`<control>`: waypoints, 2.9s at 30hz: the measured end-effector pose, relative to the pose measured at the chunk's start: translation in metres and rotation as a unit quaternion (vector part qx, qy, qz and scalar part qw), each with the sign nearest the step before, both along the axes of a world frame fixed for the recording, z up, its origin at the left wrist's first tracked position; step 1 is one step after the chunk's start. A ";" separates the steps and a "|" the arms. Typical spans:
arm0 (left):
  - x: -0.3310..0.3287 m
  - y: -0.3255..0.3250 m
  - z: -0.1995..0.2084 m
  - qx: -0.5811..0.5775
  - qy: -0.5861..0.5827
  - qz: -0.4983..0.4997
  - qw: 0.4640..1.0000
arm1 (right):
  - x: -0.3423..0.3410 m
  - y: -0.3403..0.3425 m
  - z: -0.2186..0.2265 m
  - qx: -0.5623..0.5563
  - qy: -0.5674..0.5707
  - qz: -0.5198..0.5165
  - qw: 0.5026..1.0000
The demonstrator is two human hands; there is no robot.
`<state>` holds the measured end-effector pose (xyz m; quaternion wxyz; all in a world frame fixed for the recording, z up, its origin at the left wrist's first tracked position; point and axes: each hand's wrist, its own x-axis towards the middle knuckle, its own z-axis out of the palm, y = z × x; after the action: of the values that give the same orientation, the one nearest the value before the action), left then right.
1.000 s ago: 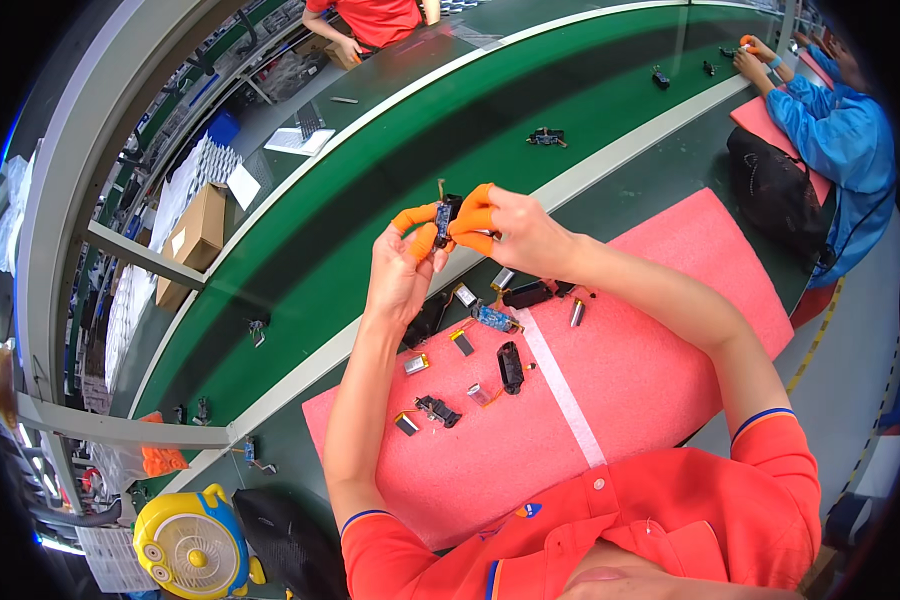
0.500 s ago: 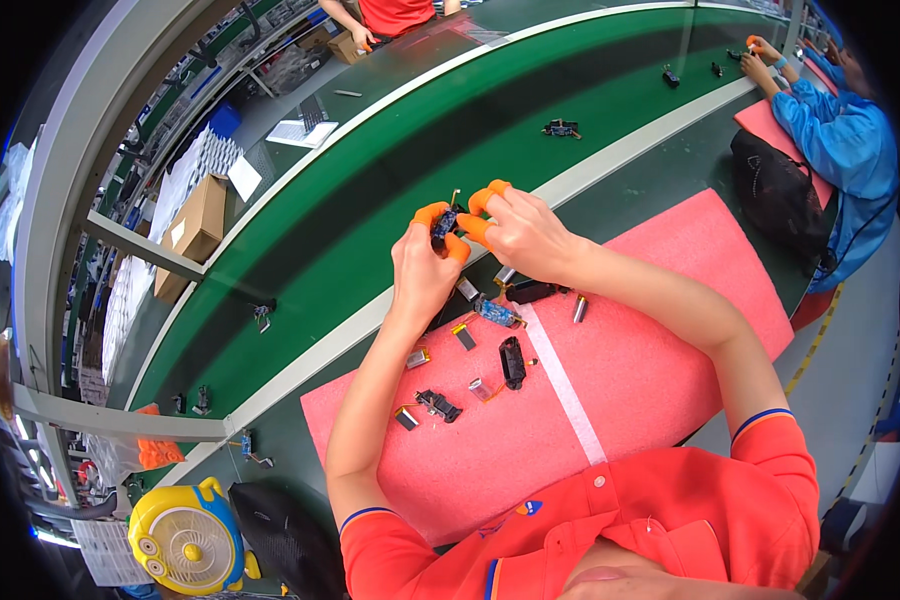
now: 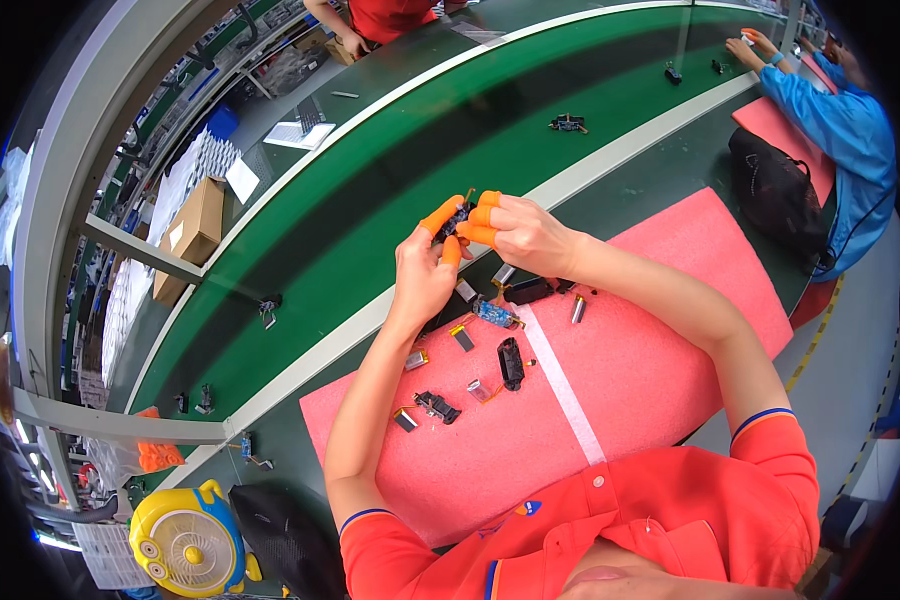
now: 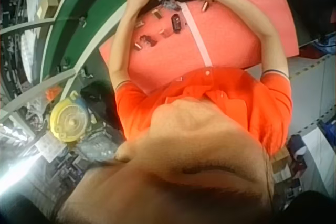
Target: Assembling electronic components onto a plastic frame at a production workbench.
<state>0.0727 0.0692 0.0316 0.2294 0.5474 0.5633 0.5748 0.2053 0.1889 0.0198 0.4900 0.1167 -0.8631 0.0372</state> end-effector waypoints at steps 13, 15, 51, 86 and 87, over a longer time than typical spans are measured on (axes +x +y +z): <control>0.014 0.005 0.014 -0.083 -0.104 0.035 0.991 | 0.008 -0.018 0.033 -0.366 -0.089 -0.036 0.926; 0.020 0.003 0.016 -0.027 -0.109 0.032 0.993 | 0.005 -0.013 0.017 -0.319 -0.077 -0.031 0.944; 0.010 -0.018 0.046 0.007 -0.052 -0.045 0.998 | 0.006 -0.030 0.032 -0.332 -0.037 0.031 0.942; -0.027 -0.012 0.021 -0.186 -0.347 -0.085 0.915 | 0.004 -0.008 0.055 -0.274 -0.203 0.144 0.929; -0.027 -0.011 0.019 -0.144 -0.350 -0.079 0.922 | 0.003 -0.014 0.053 -0.236 -0.195 0.148 0.940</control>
<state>0.0453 0.0577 0.0504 0.5333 0.3155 0.4788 0.6220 0.2080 0.1751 0.0730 0.3149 0.1147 -0.8810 0.3340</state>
